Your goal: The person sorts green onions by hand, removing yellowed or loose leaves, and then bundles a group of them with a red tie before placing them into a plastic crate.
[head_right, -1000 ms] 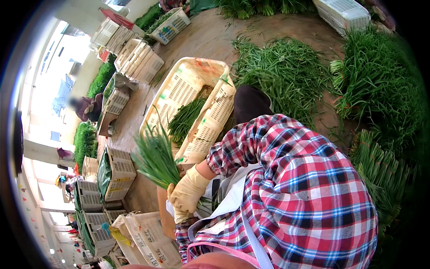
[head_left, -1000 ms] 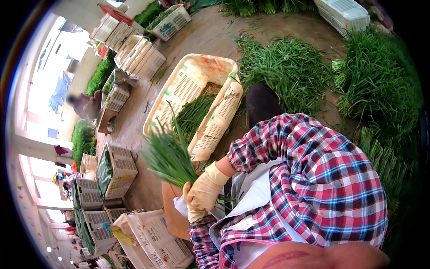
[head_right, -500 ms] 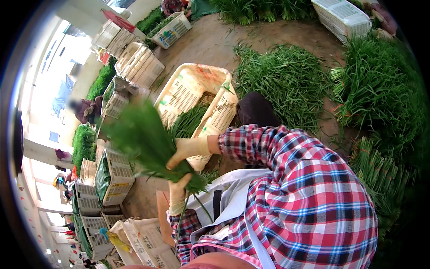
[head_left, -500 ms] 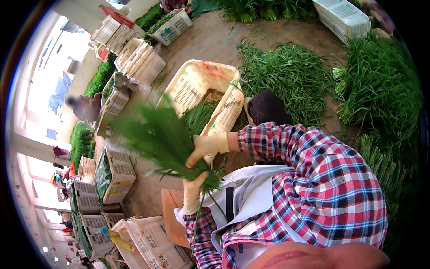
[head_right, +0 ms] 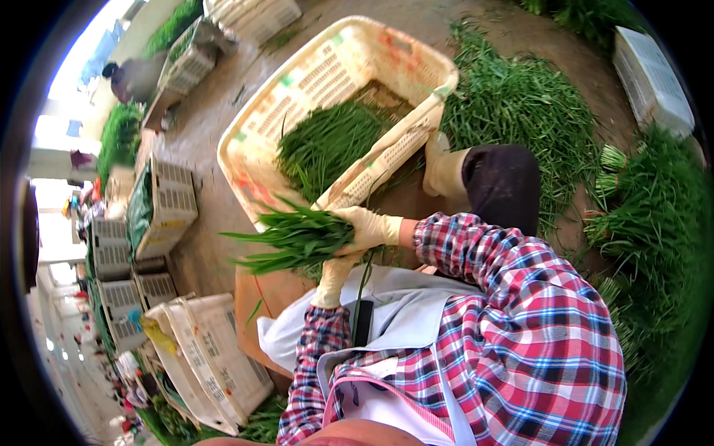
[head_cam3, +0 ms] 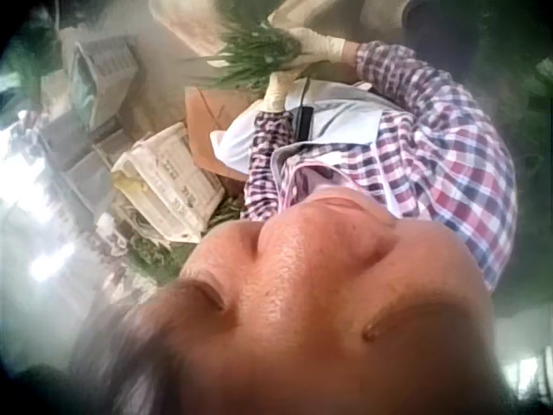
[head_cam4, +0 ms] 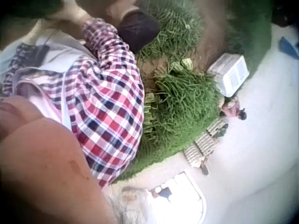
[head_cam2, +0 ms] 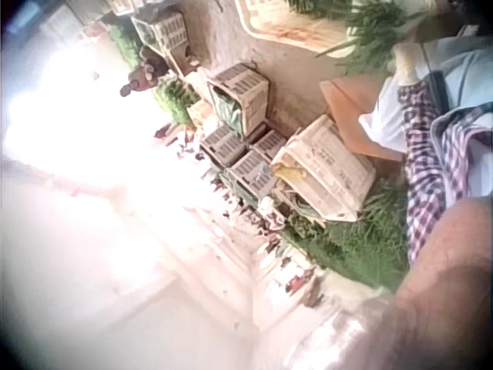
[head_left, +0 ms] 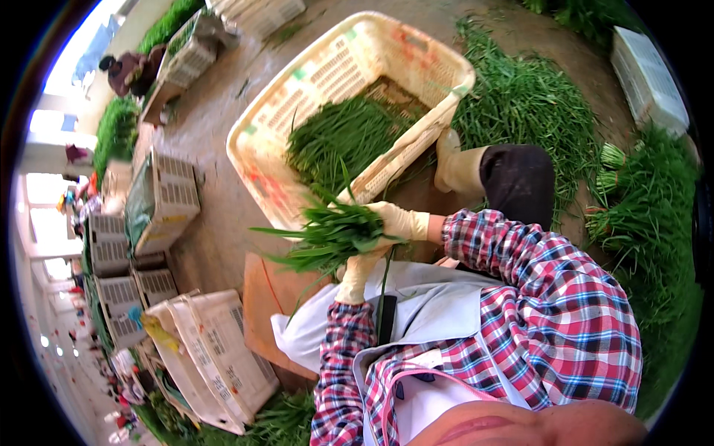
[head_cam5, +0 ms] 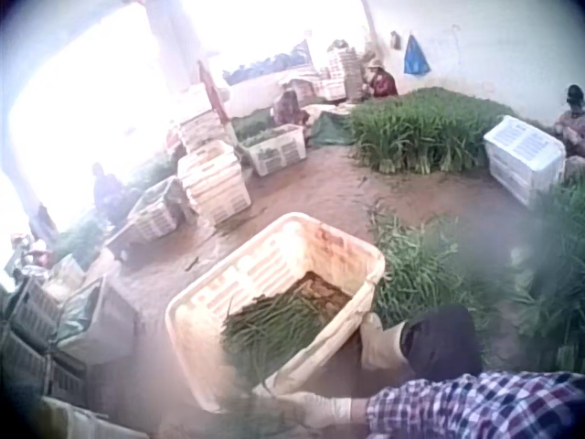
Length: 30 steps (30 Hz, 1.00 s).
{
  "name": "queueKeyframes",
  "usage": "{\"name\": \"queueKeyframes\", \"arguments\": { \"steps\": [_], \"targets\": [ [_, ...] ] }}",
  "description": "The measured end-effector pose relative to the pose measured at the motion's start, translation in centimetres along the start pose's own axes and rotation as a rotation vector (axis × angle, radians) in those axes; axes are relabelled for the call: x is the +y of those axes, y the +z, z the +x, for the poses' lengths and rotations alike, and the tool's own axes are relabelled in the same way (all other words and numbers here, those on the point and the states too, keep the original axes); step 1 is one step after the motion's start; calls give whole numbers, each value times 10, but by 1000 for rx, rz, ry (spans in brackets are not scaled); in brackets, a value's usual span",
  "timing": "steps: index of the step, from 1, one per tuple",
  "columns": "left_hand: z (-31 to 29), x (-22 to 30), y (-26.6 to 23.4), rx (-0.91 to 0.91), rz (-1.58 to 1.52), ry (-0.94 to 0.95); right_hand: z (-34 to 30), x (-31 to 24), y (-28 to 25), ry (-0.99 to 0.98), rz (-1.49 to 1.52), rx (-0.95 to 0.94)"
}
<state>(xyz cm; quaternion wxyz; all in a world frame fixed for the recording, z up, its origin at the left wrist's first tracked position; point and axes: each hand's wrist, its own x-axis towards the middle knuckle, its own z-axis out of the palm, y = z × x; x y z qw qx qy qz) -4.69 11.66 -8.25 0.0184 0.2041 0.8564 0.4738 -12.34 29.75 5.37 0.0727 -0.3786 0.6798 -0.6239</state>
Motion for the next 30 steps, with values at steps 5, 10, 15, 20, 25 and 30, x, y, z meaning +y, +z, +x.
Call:
{"name": "queueKeyframes", "arguments": {
  "steps": [5,10,15,20,25,30],
  "targets": [
    [-15,-17,31,-110,-445,-375,-37,48,14,234,-30,-213],
    [0,-8,36,-299,-30,-298,-80,100,11,468,-23,-244],
    [1,-16,58,-190,-269,-458,-71,89,11,745,120,-175],
    [-7,-10,69,101,-1526,-659,-70,67,23,477,93,-254],
    [-28,64,5,-64,-161,-348,-38,9,23,278,85,-288],
    [-92,141,-71,72,-866,-577,-4,-70,50,-323,-240,-327]
  ]
}}
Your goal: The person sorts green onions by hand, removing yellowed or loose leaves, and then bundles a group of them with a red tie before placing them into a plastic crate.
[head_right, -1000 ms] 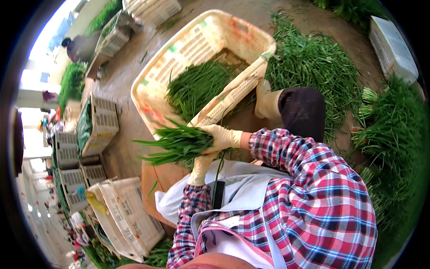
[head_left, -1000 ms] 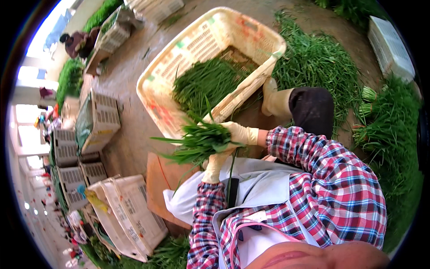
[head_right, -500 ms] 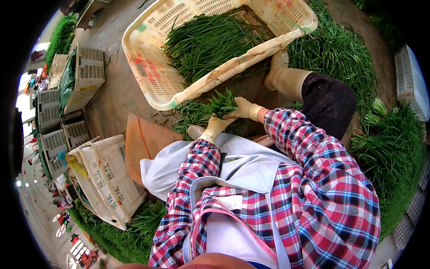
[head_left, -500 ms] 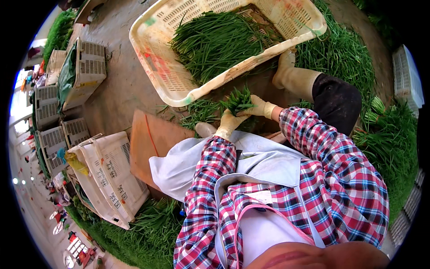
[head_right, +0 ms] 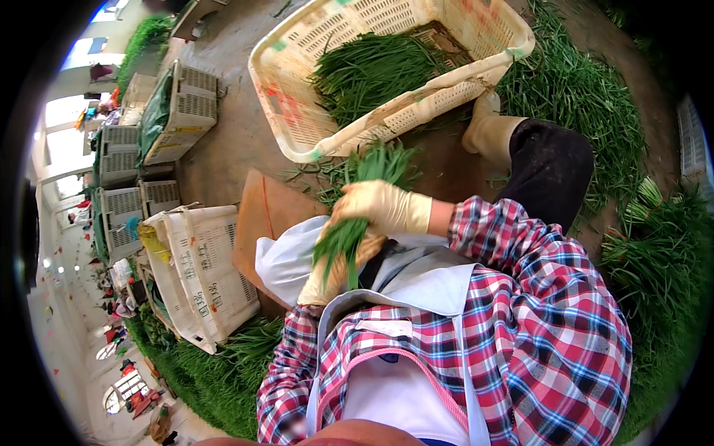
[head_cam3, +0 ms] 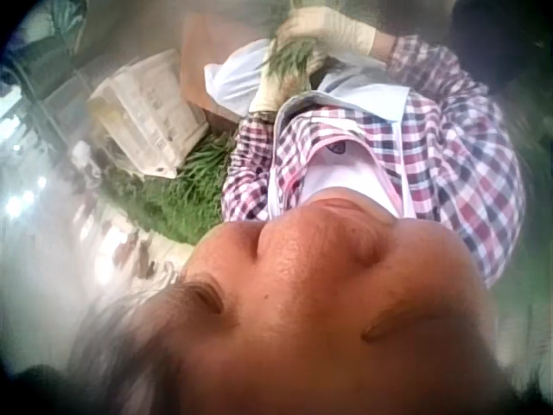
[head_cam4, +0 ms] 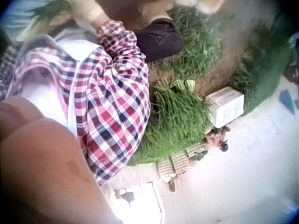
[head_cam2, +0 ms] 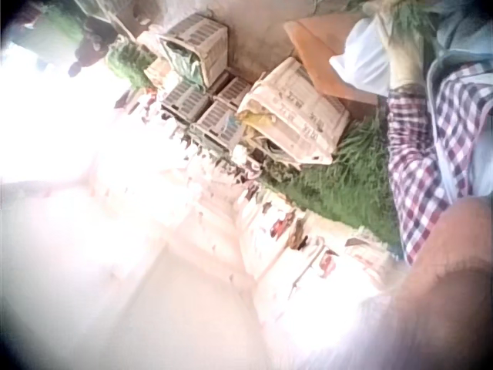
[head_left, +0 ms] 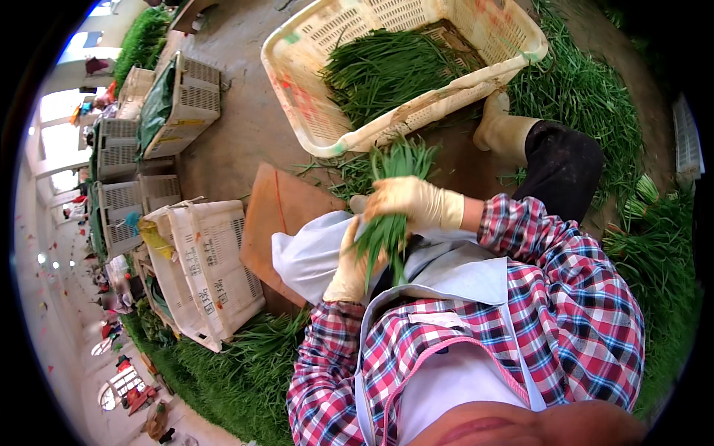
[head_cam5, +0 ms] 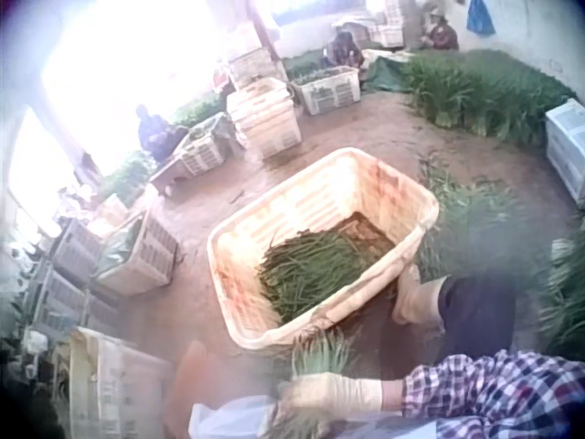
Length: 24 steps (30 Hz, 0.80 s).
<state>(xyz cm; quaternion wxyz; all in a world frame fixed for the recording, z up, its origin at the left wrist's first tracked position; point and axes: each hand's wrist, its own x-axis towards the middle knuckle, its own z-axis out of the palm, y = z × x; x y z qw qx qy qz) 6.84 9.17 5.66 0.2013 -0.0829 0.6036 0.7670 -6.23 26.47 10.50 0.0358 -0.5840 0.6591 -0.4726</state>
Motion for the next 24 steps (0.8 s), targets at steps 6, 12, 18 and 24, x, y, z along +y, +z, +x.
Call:
{"name": "queueKeyframes", "arguments": {
  "steps": [6,12,18,24],
  "targets": [
    [-26,35,-2,50,-995,-309,17,-39,85,-422,-115,-164],
    [-41,29,-55,-3,-276,-102,-16,-29,55,-237,440,-292],
    [-54,50,-20,-53,64,-211,-18,13,43,655,1683,508],
    [-56,26,1,-187,373,113,-12,48,-33,720,953,654]
  ]
}}
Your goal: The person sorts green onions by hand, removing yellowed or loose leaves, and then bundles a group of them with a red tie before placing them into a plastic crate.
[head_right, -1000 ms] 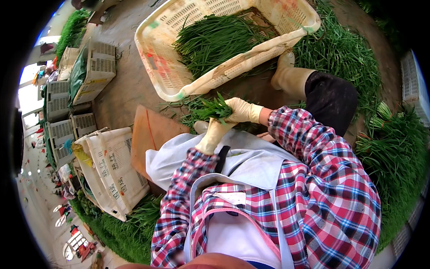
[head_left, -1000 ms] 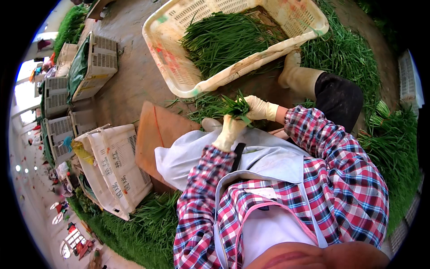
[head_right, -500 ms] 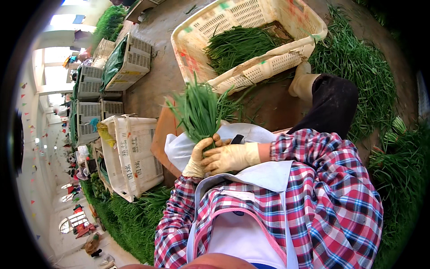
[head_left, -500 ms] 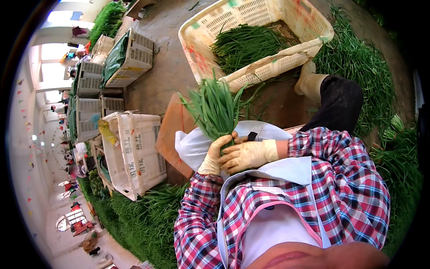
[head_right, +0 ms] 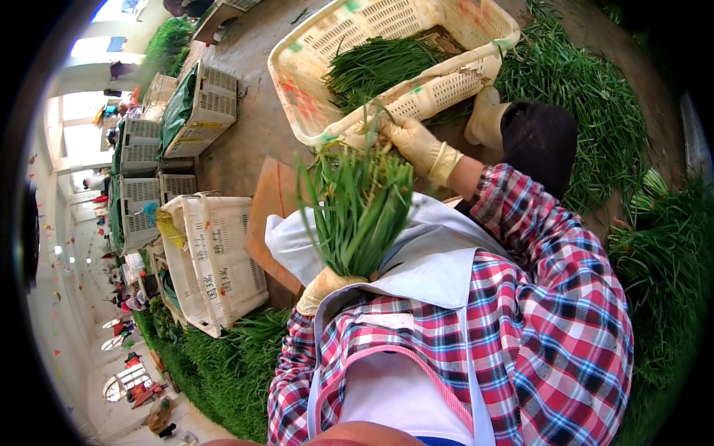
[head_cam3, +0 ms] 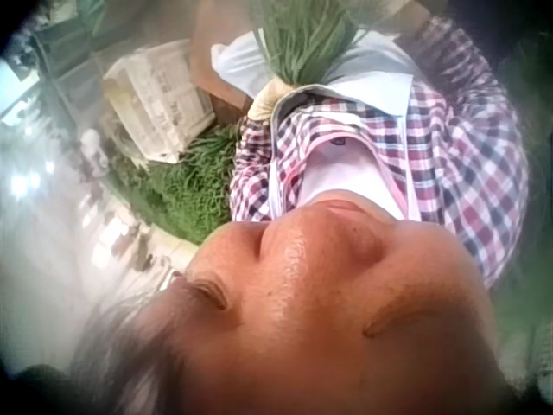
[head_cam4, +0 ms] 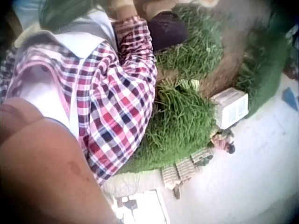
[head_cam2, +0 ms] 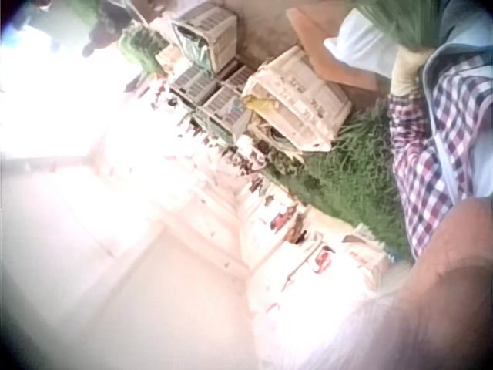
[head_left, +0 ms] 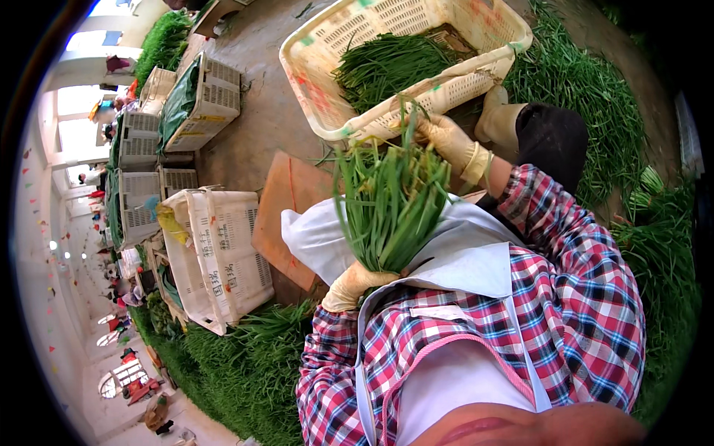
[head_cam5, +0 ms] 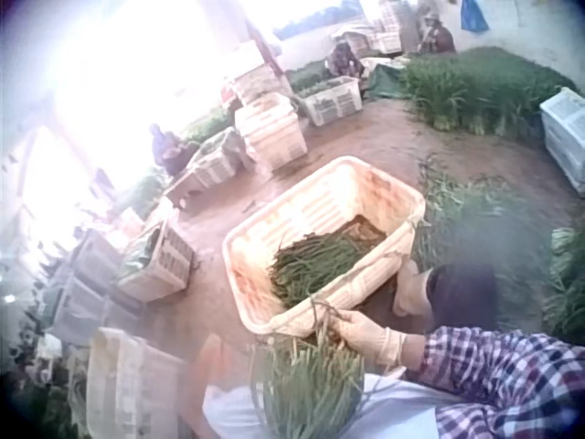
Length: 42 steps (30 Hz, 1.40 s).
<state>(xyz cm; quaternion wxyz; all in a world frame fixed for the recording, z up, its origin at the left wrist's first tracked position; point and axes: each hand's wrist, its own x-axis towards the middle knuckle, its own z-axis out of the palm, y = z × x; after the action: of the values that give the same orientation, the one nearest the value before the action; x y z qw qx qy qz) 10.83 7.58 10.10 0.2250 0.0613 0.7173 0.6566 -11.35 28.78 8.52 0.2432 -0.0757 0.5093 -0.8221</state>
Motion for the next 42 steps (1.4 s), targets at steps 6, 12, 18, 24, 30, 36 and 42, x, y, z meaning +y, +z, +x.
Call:
{"name": "queueKeyframes", "arguments": {
  "steps": [6,12,18,24,30,36,42],
  "targets": [
    [-20,-26,-5,-2,-120,-129,-8,-105,-16,-641,-615,7],
    [7,26,15,44,-626,-314,-32,-47,39,-787,-1385,-824],
    [-7,-7,8,26,-616,-240,-33,-27,18,-247,-464,-394],
    [-16,-17,0,92,-425,-259,-2,-87,-34,-481,-411,55],
    [-18,-32,-7,53,2,-39,-52,-83,11,-228,-1282,-346],
    [-23,-21,-9,132,-430,-365,-16,-51,-58,-484,-1279,-162],
    [-23,-22,-2,211,-315,-341,-11,-88,-72,-486,-1415,-125]
  ]
}}
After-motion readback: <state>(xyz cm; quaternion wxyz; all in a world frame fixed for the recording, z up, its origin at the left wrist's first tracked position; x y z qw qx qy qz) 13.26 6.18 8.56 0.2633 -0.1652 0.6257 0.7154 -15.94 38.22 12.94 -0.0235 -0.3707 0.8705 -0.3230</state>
